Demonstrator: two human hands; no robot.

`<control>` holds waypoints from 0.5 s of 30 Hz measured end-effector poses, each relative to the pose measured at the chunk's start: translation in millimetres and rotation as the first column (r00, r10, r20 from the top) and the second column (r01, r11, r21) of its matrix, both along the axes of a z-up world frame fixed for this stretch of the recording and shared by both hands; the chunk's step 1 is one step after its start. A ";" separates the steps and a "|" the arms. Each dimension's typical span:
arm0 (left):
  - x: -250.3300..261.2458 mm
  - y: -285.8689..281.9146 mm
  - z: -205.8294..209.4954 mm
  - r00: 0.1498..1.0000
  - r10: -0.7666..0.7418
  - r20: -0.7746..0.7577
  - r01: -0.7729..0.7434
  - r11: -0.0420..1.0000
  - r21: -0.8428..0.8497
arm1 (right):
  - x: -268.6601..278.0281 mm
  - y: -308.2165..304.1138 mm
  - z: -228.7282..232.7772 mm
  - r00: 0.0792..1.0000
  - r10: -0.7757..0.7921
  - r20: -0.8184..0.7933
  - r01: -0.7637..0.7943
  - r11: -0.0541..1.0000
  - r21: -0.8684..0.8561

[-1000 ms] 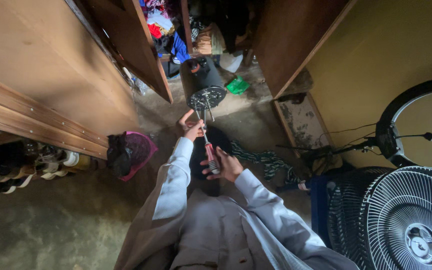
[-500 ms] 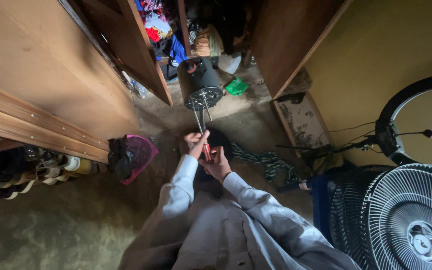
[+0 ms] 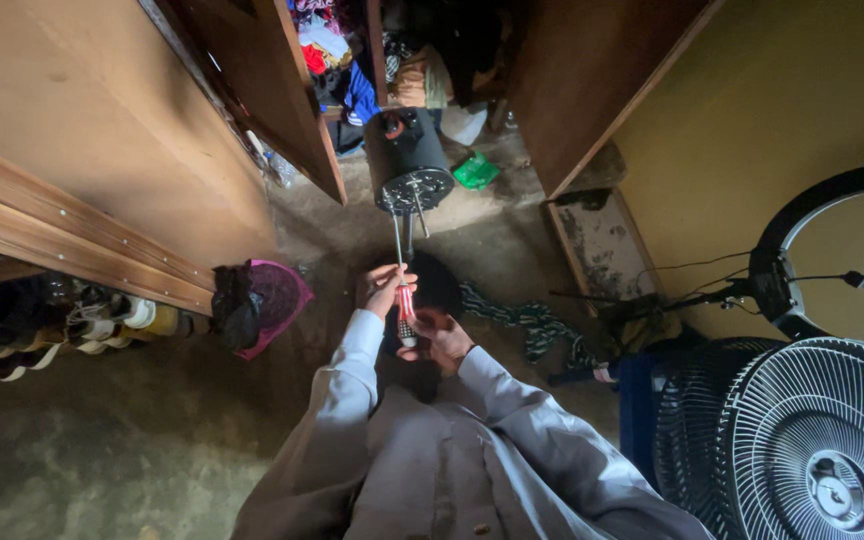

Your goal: The person uses a screwdriver to loosen and remove screws from the rear motor housing of a standing fan. They repeatedly insert and turn the screwdriver on the same fasteners while holding the fan housing steady.

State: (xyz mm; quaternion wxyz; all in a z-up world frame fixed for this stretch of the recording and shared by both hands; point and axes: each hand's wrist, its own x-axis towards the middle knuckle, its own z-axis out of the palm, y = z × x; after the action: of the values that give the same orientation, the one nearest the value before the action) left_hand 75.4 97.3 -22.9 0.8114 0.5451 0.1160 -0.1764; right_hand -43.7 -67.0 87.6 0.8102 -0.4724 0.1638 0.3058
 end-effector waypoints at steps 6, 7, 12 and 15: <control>-11.7 -29.7 10.6 0.849 0.209 0.485 -0.413 0.836 0.361 | 0.5 9.4 -31.8 0.977 0.032 0.212 0.050 0.928 -0.370; -12.0 -26.9 16.6 0.913 0.180 0.367 -0.303 0.900 0.312 | 0.2 9.1 -30.3 0.980 0.010 0.197 0.033 0.976 -0.216; -15.6 -2.0 41.0 0.995 0.073 -0.073 -0.066 0.994 0.083 | -3.4 -5.1 -4.0 0.994 0.044 -0.097 -0.018 0.965 0.260; -13.8 -2.1 38.4 1.000 0.009 -0.030 -0.010 0.999 -0.030 | -0.7 1.3 2.1 0.996 0.038 0.080 -0.038 0.999 -0.004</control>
State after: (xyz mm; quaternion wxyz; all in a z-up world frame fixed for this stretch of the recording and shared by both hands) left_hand 61.6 95.2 15.5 0.8186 0.5295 0.1277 -0.1824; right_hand -44.5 -65.8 89.6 0.8094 -0.4885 0.1226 0.3019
